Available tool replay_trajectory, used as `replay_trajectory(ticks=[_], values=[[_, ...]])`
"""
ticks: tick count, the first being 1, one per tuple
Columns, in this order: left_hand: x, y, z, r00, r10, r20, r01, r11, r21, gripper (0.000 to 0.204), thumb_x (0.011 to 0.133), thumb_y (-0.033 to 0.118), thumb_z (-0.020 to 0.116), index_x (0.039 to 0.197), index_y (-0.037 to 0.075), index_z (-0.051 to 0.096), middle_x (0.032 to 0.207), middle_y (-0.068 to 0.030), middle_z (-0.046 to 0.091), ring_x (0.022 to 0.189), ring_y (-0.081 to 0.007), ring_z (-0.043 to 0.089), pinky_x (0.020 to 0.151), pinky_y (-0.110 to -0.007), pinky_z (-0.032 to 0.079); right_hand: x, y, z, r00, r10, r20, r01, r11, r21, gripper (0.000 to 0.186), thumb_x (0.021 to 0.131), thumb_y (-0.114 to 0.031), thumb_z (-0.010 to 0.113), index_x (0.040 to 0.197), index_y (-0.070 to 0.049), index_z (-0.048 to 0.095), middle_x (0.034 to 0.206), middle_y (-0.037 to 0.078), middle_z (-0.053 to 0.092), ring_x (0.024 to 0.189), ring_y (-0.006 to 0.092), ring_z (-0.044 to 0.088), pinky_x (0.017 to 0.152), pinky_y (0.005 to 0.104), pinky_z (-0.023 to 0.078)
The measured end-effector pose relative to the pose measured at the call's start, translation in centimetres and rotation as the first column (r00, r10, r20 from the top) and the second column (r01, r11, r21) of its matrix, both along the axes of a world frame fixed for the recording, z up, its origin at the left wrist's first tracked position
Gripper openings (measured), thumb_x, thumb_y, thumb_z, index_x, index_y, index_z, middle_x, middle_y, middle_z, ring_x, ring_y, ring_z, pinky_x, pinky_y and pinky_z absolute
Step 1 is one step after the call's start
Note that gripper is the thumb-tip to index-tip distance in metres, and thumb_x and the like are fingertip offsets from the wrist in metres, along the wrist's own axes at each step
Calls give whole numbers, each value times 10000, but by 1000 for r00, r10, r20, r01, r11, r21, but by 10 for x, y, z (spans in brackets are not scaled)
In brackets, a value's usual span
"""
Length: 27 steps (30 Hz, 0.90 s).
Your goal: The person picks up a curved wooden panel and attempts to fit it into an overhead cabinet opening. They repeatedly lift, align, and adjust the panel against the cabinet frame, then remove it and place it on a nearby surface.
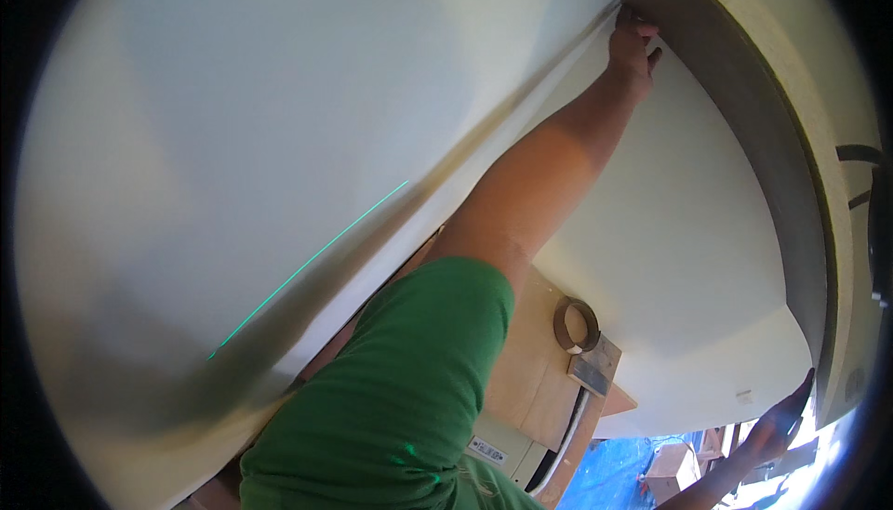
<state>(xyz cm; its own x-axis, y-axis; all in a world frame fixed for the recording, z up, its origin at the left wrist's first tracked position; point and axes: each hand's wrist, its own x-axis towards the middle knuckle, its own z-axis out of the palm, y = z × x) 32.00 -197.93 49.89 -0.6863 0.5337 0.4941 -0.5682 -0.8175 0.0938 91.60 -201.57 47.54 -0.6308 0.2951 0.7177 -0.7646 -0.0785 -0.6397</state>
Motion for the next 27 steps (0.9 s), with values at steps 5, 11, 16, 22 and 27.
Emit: replay_trajectory(ticks=[5,11,16,22,27], values=[[-9,-1,3,1000,-14,-13,13,999,-35,540,804,224,513,1338,233,435,1252,3,454,1148,-224,444,1025,-483,299,-3,2,-1,999,24,-27,-25,999,-34,578,917,-38,452,1423,127,227,1506,232,274,1391,279,303,1181,398,196],[-2,-19,6,999,-47,23,46,998,53,637,832,518,454,1368,180,395,1391,-18,380,1212,-272,413,1031,-504,301,-1,2,-3,999,18,-37,-20,999,-46,616,896,-29,452,1436,123,197,1522,230,240,1409,285,266,1188,406,182],[9,-35,13,991,-86,102,73,989,128,733,813,576,437,1398,143,352,1459,-29,325,1291,-289,365,1032,-500,319,-8,-1,-2,998,56,-33,-58,997,-42,655,874,-40,483,1432,134,187,1520,240,233,1408,294,264,1183,416,204],[36,-86,13,983,-153,99,137,979,151,726,842,577,495,1434,200,309,1476,7,320,1328,-257,344,1054,-456,314,4,5,-2,999,12,-41,-14,999,-51,672,869,-37,495,1431,140,173,1515,254,233,1394,304,294,1176,422,227],[54,-117,23,983,-142,118,118,975,190,785,833,702,455,1383,151,351,1363,-108,372,1266,-264,372,1035,-457,315,4,2,1,999,-37,-22,36,997,-70,673,869,-31,497,1432,140,168,1514,257,232,1399,303,283,1179,416,217]])
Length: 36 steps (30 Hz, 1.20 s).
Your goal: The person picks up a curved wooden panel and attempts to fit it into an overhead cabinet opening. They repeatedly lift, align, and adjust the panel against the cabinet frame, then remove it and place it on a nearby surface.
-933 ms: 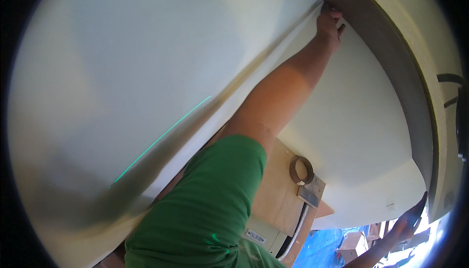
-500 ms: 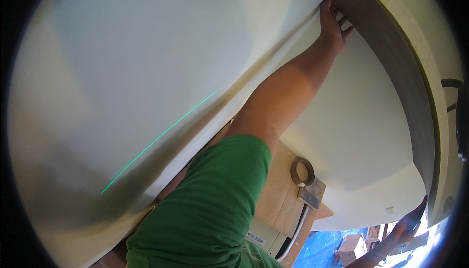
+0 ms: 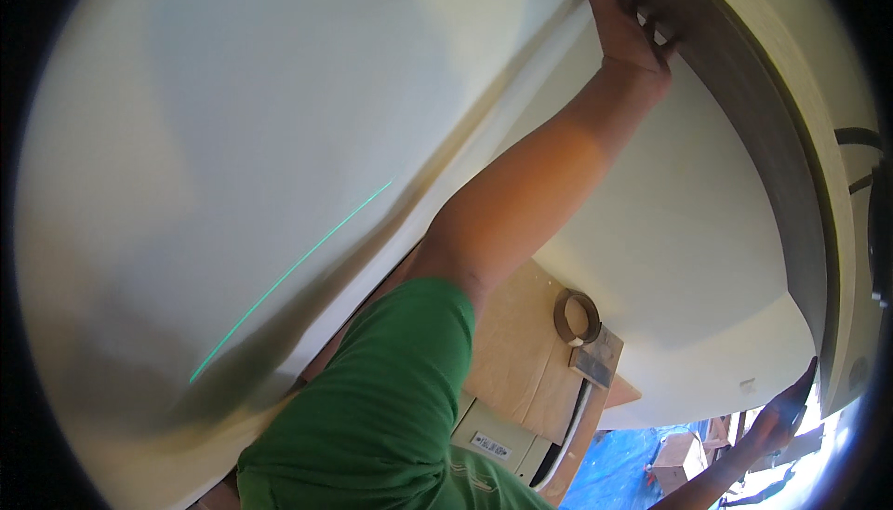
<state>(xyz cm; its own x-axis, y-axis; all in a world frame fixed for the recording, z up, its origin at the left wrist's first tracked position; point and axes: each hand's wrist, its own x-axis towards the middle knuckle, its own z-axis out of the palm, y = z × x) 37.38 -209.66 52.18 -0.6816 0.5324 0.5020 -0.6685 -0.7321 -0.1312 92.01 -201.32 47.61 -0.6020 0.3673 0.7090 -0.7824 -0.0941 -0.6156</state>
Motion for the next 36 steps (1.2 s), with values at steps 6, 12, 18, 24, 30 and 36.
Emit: replay_trajectory(ticks=[6,12,18,24,30,36], values=[[-1,-7,-10,994,80,-74,-83,996,-32,832,861,672,462,1411,65,313,1373,-148,366,1280,-276,369,1085,-426,281,50,35,-11,976,-192,-104,179,976,-123,693,848,-20,500,1433,139,163,1522,254,214,1426,305,223,1193,405,175],[5,3,-9,975,204,-82,-211,975,-77,549,923,493,490,1220,31,468,1166,-146,555,1078,-231,539,888,-387,457,85,56,-10,966,-189,-177,155,970,-189,660,842,-64,517,1396,152,231,1468,278,295,1385,339,294,1171,423,226],[1,45,-10,945,280,-171,-270,959,82,421,966,417,462,1109,23,498,1001,-122,623,922,-184,606,736,-339,520,29,24,-5,990,19,-138,-40,988,-149,531,874,-95,502,1313,171,366,1363,310,434,1299,370,430,1108,452,361],[15,55,-4,958,213,-192,-215,977,9,426,959,418,467,1140,32,487,1048,-116,601,962,-192,587,775,-358,501,59,43,-14,929,-352,-112,346,936,-67,484,920,-87,464,1314,172,355,1345,321,444,1271,365,468,1108,460,368],[16,67,-3,961,190,-201,-201,979,-34,435,953,419,471,1171,42,476,1095,-111,579,1001,-200,567,814,-376,482,67,54,-18,893,-428,-140,411,901,-139,471,945,-90,450,1321,170,336,1348,319,436,1261,364,476,1095,455,390],[27,79,7,963,164,-213,-175,984,-31,448,947,420,475,1202,51,465,1142,-106,557,1041,-209,548,854,-395,462,76,55,-22,823,-560,-96,558,828,-50,467,930,-68,477,1321,152,346,1339,306,450,1239,362,496,1095,457,393]])
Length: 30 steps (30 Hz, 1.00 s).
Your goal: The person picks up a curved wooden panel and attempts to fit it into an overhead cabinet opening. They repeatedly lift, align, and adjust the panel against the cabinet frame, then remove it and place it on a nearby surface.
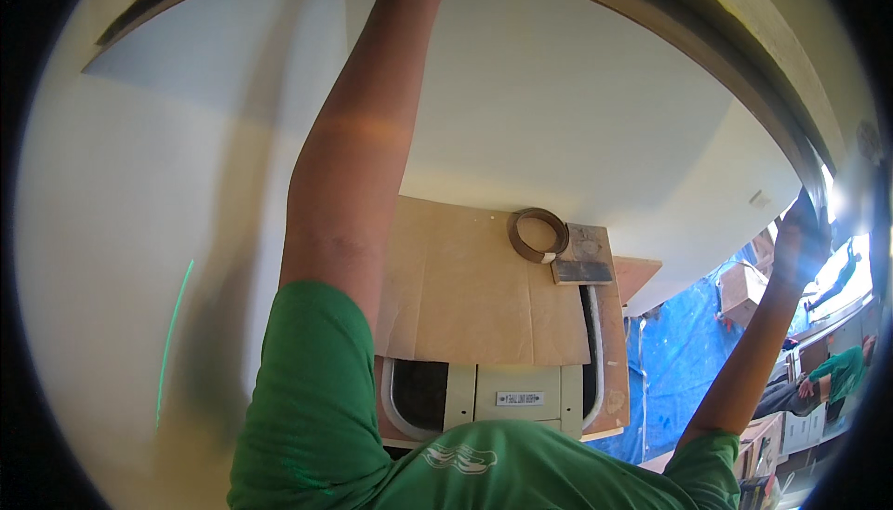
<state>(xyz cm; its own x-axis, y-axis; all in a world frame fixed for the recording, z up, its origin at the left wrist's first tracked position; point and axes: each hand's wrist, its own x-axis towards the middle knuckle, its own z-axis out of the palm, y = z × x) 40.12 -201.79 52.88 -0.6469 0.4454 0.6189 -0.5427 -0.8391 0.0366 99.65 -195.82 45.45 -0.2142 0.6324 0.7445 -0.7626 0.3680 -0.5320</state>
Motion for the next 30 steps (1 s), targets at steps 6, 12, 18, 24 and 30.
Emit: replay_trajectory(ticks=[6,12,18,24,30], values=[[30,30,-3,995,-90,-42,90,996,-10,465,941,421,479,1233,61,454,1189,-101,535,1080,-217,528,893,-413,443,14,-3,-5,985,-173,5,172,983,69,404,945,-74,474,1290,127,413,1308,273,501,1225,343,512,1098,452,382],[39,9,-1,983,-87,-159,85,996,-21,484,935,422,484,1265,70,443,1236,-96,513,1120,-225,508,932,-432,423,-48,-27,8,958,273,-92,-270,962,47,349,929,-43,479,1252,87,472,1274,239,541,1220,328,514,1113,460,351],[94,45,-12,917,-234,-322,217,972,-86,506,928,423,488,1296,80,432,1283,-90,491,1159,-234,489,972,-450,404,-34,-27,1,967,202,-156,-209,978,-25,335,898,-68,521,1193,90,515,1223,223,581,1177,352,543,1085,484,387],[144,39,-15,820,-270,-504,217,963,-162,530,922,424,492,1327,89,421,1331,-85,469,1199,-242,469,1011,-469,384,-54,-36,5,938,293,-184,-303,952,-33,290,894,-94,542,1125,82,555,1170,199,605,1132,340,563,1063,503,401],[216,25,-28,765,-347,-543,155,917,-367,484,942,373,500,1330,90,436,1326,-85,488,1204,-240,484,1037,-480,383,-50,-43,6,969,185,-167,-197,978,-62,291,905,-103,530,1142,66,536,1148,183,608,1114,331,570,1036,514,427]])
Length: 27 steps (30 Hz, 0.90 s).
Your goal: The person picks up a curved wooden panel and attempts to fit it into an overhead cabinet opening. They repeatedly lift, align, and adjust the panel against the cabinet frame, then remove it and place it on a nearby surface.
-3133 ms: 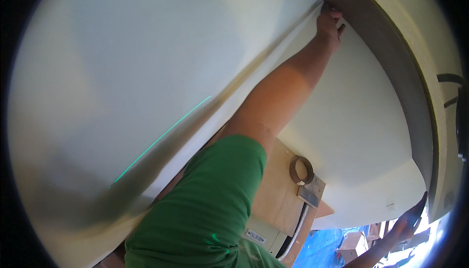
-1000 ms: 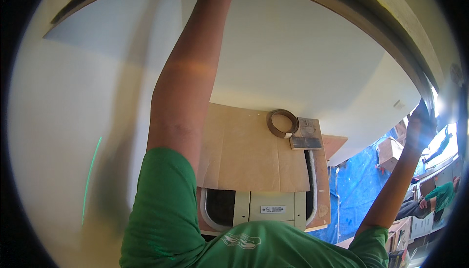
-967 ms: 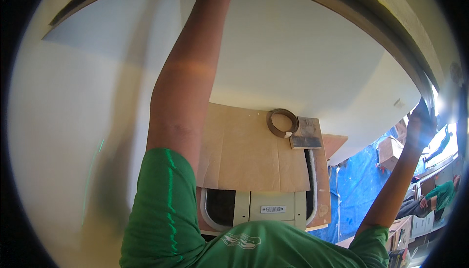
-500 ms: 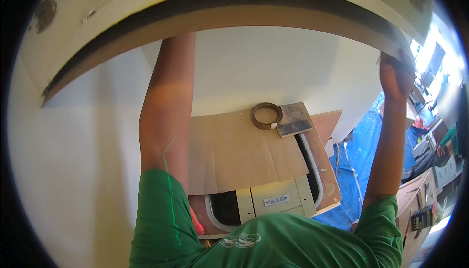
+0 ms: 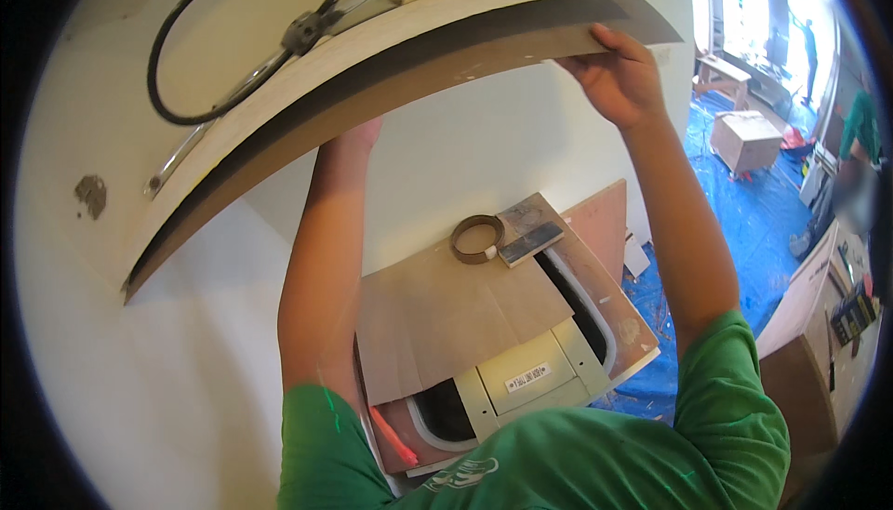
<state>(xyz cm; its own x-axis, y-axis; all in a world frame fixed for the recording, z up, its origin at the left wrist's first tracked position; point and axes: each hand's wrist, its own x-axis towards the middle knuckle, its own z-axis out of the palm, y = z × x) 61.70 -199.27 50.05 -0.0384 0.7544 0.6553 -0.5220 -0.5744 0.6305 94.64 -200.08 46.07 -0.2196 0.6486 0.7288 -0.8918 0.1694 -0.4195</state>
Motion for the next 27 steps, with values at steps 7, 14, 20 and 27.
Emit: replay_trajectory(ticks=[7,14,20,27], values=[[57,-62,-40,864,306,-399,-290,952,102,458,966,332,471,1344,75,434,1369,-101,473,1296,-269,423,1062,-508,347,0,-6,7,998,27,57,-29,999,38,318,927,-123,521,1189,56,502,1165,180,600,1098,316,581,994,500,475],[95,-89,-12,969,224,-104,-216,973,84,465,954,255,432,1373,56,405,1445,-127,398,1344,-310,359,1103,-544,289,5,-8,12,989,138,44,-140,990,32,318,938,-131,529,1193,57,502,1171,187,602,1108,316,582,984,508,477],[120,-89,2,964,249,95,-256,964,73,481,922,200,446,1364,16,401,1446,-160,381,1359,-345,324,1121,-573,256,16,-7,23,939,344,26,-345,937,56,312,913,-87,547,1199,29,507,1169,151,598,1145,313,558,982,508,468],[137,-82,-1,864,502,-32,-503,863,-36,424,925,203,496,1294,1,449,1411,-202,399,1334,-341,353,1081,-541,316,26,-5,33,846,532,-18,-524,838,151,382,860,-35,554,1234,-9,482,1200,105,579,1181,304,533,993,491,433]])
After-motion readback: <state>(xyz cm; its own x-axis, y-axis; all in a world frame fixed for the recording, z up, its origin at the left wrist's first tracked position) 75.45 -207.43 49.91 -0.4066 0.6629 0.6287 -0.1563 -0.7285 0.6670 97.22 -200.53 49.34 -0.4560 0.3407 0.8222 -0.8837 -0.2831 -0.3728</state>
